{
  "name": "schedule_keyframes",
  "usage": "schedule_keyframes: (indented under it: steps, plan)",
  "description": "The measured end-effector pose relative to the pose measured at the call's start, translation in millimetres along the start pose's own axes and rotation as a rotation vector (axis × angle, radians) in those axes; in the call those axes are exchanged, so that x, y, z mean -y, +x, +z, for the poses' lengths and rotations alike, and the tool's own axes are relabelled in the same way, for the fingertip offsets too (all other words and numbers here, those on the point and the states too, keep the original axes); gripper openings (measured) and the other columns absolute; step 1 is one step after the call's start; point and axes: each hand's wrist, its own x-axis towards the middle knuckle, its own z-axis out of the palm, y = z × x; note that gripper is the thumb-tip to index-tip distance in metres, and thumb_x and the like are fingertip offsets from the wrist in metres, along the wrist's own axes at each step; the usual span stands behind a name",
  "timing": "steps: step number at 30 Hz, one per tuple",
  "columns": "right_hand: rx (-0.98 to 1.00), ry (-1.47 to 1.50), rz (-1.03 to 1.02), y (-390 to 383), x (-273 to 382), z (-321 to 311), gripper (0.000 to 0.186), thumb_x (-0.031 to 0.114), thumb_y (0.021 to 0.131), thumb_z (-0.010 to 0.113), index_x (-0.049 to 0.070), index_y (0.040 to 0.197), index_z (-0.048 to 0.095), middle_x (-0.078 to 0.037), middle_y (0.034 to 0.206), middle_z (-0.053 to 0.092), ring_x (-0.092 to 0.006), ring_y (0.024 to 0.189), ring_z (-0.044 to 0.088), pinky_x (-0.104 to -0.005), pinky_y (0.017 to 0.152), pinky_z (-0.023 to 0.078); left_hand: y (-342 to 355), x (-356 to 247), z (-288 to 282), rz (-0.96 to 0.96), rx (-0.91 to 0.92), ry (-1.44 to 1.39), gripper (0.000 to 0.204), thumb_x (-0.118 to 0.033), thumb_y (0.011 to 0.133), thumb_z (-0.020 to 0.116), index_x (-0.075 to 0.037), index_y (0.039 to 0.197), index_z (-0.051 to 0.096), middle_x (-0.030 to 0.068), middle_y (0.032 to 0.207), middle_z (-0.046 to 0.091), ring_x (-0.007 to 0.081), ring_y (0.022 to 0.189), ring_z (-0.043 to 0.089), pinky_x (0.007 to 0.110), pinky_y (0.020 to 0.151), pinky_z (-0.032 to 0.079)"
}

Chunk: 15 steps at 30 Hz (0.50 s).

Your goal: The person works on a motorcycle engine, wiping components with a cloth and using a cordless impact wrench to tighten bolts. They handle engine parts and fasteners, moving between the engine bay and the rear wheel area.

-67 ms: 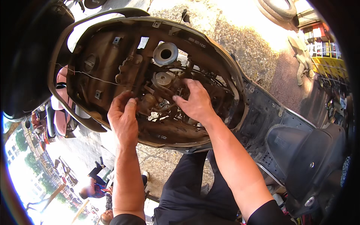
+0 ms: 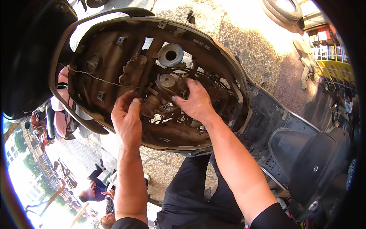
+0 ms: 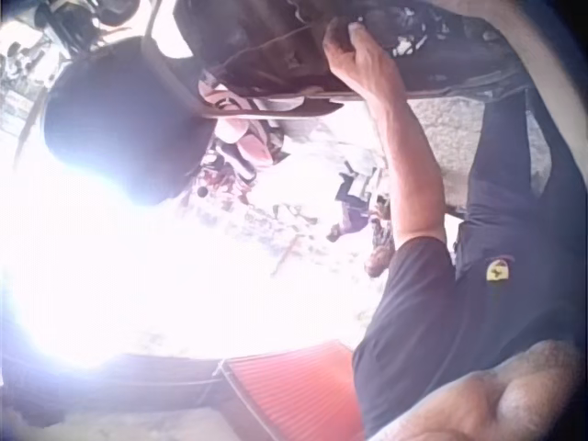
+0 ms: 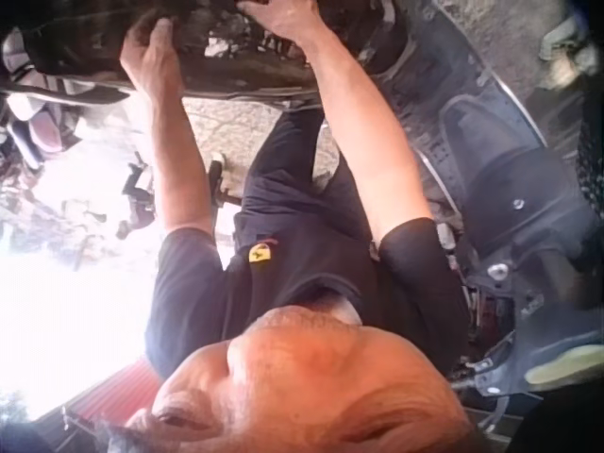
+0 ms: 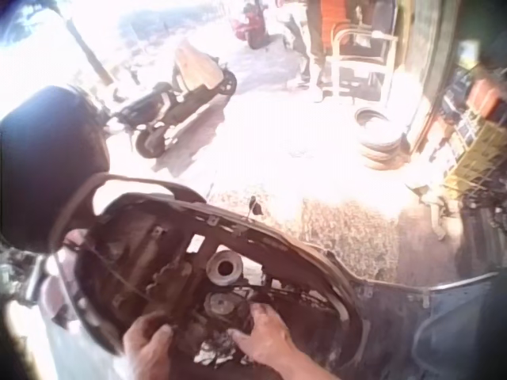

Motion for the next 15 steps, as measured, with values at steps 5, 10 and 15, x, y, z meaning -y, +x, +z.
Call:
schedule_keyframes:
  steps: [5,10,15]
  plan:
    - [0.109,-0.016,0.025,32,16,18,0.092,0.039,0.068,0.083,0.006,0.142,0.041,-0.03,0.135,0.046,-0.0418,0.122,0.052,-0.0429,0.103,0.044,9,1,6,0.012,0.004,0.115,0.029,-0.01,0.095,0.057,0.005,0.12,0.058,0.0105,0.107,0.065,0.0172,0.098,0.064,0.029,0.086,0.051]
    - [0.09,-0.043,0.002,40,10,27,0.092,0.039,0.067,0.085,0.009,0.143,0.041,-0.03,0.132,0.047,-0.0429,0.121,0.052,-0.0434,0.102,0.046,6,2,10,0.128,0.046,0.394,0.03,-0.01,0.094,0.058,0.005,0.12,0.059,0.0114,0.104,0.067,0.0179,0.096,0.064,0.028,0.085,0.049]
    - [-0.045,0.004,-0.03,36,8,29,0.076,0.036,0.064,0.086,0.004,0.125,0.056,-0.026,0.117,0.059,-0.0404,0.11,0.059,-0.0426,0.095,0.049,1,11,29,0.239,0.075,0.753,0.035,-0.015,0.088,0.057,0.005,0.116,0.059,0.0274,0.11,0.064,0.0435,0.105,0.06,0.045,0.093,0.047]
